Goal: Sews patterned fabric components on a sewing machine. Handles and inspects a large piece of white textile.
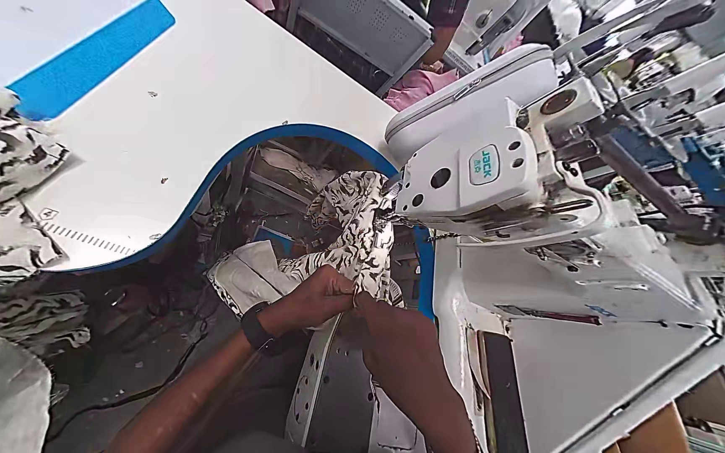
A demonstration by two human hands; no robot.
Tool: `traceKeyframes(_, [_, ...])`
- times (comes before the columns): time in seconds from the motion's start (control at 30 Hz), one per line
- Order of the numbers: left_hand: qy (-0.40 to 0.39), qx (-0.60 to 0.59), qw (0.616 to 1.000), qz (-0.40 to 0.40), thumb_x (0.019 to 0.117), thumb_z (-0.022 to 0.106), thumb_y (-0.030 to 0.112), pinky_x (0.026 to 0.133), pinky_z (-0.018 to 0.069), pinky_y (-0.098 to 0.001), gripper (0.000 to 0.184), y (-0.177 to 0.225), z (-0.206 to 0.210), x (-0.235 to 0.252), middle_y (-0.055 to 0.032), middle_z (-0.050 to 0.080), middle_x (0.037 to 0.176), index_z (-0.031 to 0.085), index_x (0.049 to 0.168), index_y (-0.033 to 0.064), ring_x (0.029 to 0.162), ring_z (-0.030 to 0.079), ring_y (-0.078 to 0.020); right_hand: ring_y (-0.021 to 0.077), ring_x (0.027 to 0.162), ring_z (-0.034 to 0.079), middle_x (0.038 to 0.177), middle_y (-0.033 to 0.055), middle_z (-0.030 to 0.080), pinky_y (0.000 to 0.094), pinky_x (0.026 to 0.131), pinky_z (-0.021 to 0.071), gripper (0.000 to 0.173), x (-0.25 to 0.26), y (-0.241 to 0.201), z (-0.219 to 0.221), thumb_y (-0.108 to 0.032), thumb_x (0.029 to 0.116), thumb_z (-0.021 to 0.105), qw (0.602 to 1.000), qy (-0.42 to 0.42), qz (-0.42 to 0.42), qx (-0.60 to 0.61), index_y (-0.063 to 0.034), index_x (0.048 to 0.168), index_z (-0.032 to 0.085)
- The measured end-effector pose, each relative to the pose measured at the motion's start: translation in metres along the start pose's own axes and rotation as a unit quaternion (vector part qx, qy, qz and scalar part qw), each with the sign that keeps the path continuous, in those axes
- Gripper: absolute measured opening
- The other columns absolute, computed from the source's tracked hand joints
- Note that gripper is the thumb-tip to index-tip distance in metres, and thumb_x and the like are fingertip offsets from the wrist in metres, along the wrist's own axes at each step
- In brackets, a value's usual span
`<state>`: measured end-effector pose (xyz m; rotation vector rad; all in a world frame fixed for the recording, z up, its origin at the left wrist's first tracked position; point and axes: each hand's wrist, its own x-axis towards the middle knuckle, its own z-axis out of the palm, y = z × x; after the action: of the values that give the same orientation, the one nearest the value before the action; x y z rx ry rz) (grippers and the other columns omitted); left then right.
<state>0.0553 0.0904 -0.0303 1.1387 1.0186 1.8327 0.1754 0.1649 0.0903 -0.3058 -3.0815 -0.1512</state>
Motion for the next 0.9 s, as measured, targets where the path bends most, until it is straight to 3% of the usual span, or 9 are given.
traceKeyframes(0.07, [0.065,0.002,0.998,0.015,0.0958,0.054,0.000,0.055,0.0370,-0.0124,0.030,-0.005,0.008,0.002,0.0140,0.052,0.060,0.059,0.067,0.0084,0.057,0.045,0.0097,0.0305,0.046,0.061,0.054,0.0092,0.055,0.0434,0.040,0.0438,0.016,0.002,0.006,0.006,-0.012,0.0906,0.058,0.999,0.021,0.017,0.024,-0.0038,0.081,0.067])
traceKeyframes(0.17, [0.171,0.142,0.975,-0.019,0.1012,0.058,0.014,0.075,0.0536,-0.0191,0.024,0.009,0.012,-0.013,-0.0005,0.074,0.083,0.077,0.097,-0.0006,0.076,0.065,0.0025,0.0317,0.048,0.063,0.056,0.0109,0.059,0.0472,0.042,0.0464,0.021,-0.022,0.018,0.001,-0.016,0.0923,0.058,0.997,0.021,0.062,0.049,-0.0004,0.083,0.069])
traceKeyframes(0.3, [0.172,0.312,0.929,-0.094,0.0974,0.065,0.023,0.087,0.0558,-0.0361,0.023,0.023,-0.036,-0.044,-0.0092,0.072,0.100,0.075,0.100,0.0019,0.093,0.069,-0.0148,0.0367,0.056,0.065,0.061,0.0153,0.061,0.0537,0.049,0.0484,0.017,-0.076,0.041,-0.005,-0.014,0.0871,0.068,0.987,-0.093,0.092,0.091,0.0007,0.079,0.070])
traceKeyframes(0.4, [0.120,0.405,0.905,-0.046,0.1022,0.057,0.023,0.071,0.0515,-0.0336,0.024,0.049,-0.043,-0.027,-0.0036,0.064,0.078,0.069,0.097,0.0034,0.073,0.061,-0.0120,0.0316,0.056,0.064,0.060,0.0121,0.059,0.0495,0.049,0.0482,0.024,-0.090,0.059,-0.007,-0.020,0.0882,0.063,0.992,-0.042,0.058,0.102,-0.0020,0.073,0.067])
traceKeyframes(0.47, [0.114,0.545,0.831,0.022,0.1000,0.058,0.021,0.058,0.0480,-0.0393,0.025,0.080,-0.008,-0.018,-0.0053,0.061,0.064,0.069,0.087,0.0039,0.058,0.061,-0.0198,0.0265,0.054,0.064,0.061,0.0094,0.062,0.0429,0.047,0.0478,0.028,-0.098,0.048,-0.037,-0.023,0.0921,0.058,0.996,-0.018,0.020,0.088,-0.0043,0.076,0.071])
traceKeyframes(0.57, [0.109,0.652,0.751,0.011,0.0928,0.069,0.020,0.056,0.0521,-0.0478,0.023,0.097,0.043,-0.027,-0.0123,0.062,0.059,0.071,0.080,0.0007,0.055,0.066,-0.0309,0.0345,0.061,0.069,0.066,0.0143,0.066,0.0527,0.053,0.0527,0.017,-0.111,0.049,-0.039,-0.015,0.0888,0.067,0.988,-0.115,0.017,0.102,-0.0020,0.081,0.074])
traceKeyframes(0.7, [0.150,0.581,0.800,0.024,0.0917,0.062,0.019,0.048,0.0490,-0.0390,0.023,0.057,0.079,-0.053,-0.0066,0.061,0.055,0.077,0.095,0.0018,0.047,0.061,-0.0244,0.0391,0.069,0.071,0.068,0.0172,0.069,0.0582,0.069,0.0550,0.012,-0.110,0.052,-0.049,-0.008,0.0901,0.067,0.990,-0.121,0.024,0.062,0.0003,0.084,0.073])
traceKeyframes(0.83, [0.175,0.489,0.854,0.019,0.0875,0.053,0.010,0.039,0.0405,-0.0363,0.021,0.040,0.089,-0.067,-0.0055,0.051,0.048,0.073,0.084,0.0036,0.039,0.053,-0.0214,0.0245,0.052,0.063,0.057,0.0068,0.061,0.0380,0.050,0.0486,0.007,-0.088,-0.024,-0.035,-0.009,0.0846,0.066,0.992,-0.084,-0.063,0.074,-0.0077,0.079,0.070])
traceKeyframes(0.9, [0.180,0.447,0.876,0.031,0.0914,0.052,0.012,0.040,0.0397,-0.0341,0.025,0.033,0.069,-0.057,-0.0045,0.052,0.049,0.076,0.093,0.0043,0.040,0.052,-0.0187,0.0268,0.048,0.063,0.053,0.0083,0.058,0.0397,0.046,0.0473,0.006,-0.070,-0.022,-0.030,-0.008,0.0841,0.067,0.990,-0.109,-0.061,0.069,-0.0060,0.080,0.070])
